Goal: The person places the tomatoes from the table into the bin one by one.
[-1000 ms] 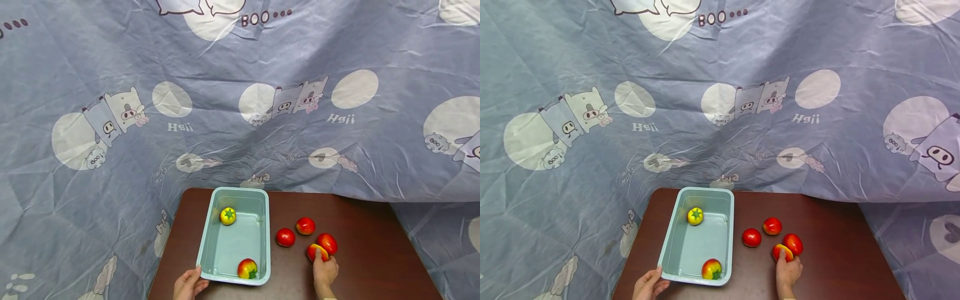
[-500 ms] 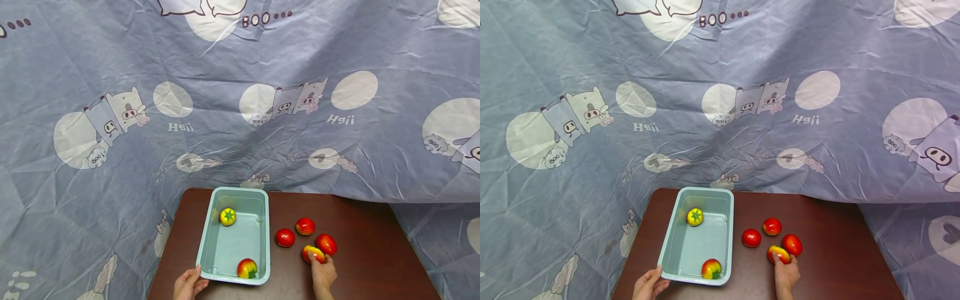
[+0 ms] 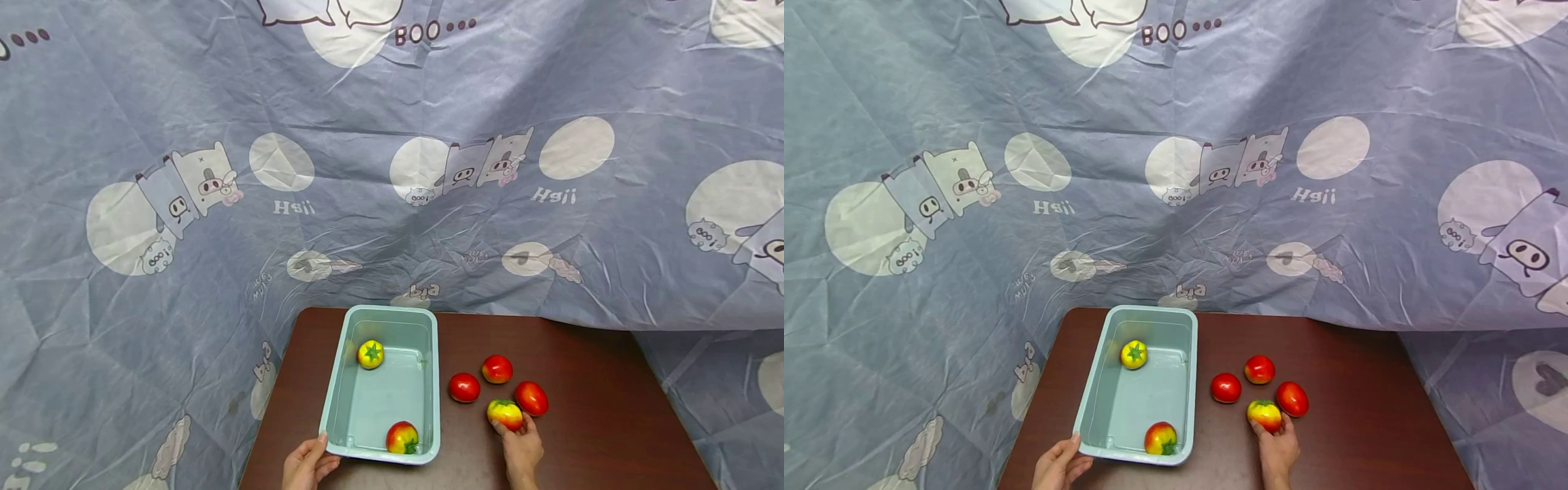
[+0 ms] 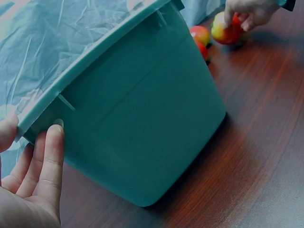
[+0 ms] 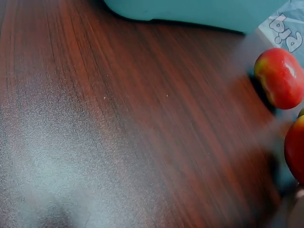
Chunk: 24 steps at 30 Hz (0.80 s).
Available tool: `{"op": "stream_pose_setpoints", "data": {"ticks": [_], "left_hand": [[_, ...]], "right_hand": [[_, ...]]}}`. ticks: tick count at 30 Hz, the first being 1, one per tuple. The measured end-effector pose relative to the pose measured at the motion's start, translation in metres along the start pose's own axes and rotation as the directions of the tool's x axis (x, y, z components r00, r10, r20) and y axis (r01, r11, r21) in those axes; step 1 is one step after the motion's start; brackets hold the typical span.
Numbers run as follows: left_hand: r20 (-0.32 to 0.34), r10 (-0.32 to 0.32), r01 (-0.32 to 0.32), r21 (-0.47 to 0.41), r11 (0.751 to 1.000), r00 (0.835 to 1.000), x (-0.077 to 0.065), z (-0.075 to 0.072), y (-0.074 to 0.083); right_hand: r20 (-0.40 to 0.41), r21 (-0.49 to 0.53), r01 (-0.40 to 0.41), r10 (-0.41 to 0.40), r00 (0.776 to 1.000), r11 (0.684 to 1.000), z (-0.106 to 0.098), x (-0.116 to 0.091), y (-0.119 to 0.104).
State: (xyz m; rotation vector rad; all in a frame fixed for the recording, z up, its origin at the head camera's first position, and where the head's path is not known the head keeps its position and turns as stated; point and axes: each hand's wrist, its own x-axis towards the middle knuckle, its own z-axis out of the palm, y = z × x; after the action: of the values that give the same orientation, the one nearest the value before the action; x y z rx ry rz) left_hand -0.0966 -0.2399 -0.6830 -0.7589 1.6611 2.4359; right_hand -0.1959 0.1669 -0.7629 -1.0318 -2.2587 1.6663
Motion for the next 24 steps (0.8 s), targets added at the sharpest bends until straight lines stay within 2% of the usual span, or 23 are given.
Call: {"op": "stream_pose_setpoints", "data": {"ticks": [5, 12, 24], "left_hand": [[-0.003, 0.003, -0.003, -0.002, 1.0, 1.0, -0.001, 0.0, 0.002], [-0.003, -0.007, 0.007, -0.004, 1.0, 1.0, 0.0, 0.001, 0.001], [0.003, -0.006, 0.006, 0.0, 1.0, 1.0, 0.0, 0.001, 0.001]], "right_hand": [[0.043, 0.164, 0.029, -0.037, 0.998, 0.986, 0.001, -0.005, -0.009], [0.12, 0.375, 0.046, -0.098, 0.988, 0.926, -0.003, -0.015, -0.03], [0.179, 0.546, 0.136, -0.274, 0.945, 0.827, -0.004, -0.029, -0.067]]}}
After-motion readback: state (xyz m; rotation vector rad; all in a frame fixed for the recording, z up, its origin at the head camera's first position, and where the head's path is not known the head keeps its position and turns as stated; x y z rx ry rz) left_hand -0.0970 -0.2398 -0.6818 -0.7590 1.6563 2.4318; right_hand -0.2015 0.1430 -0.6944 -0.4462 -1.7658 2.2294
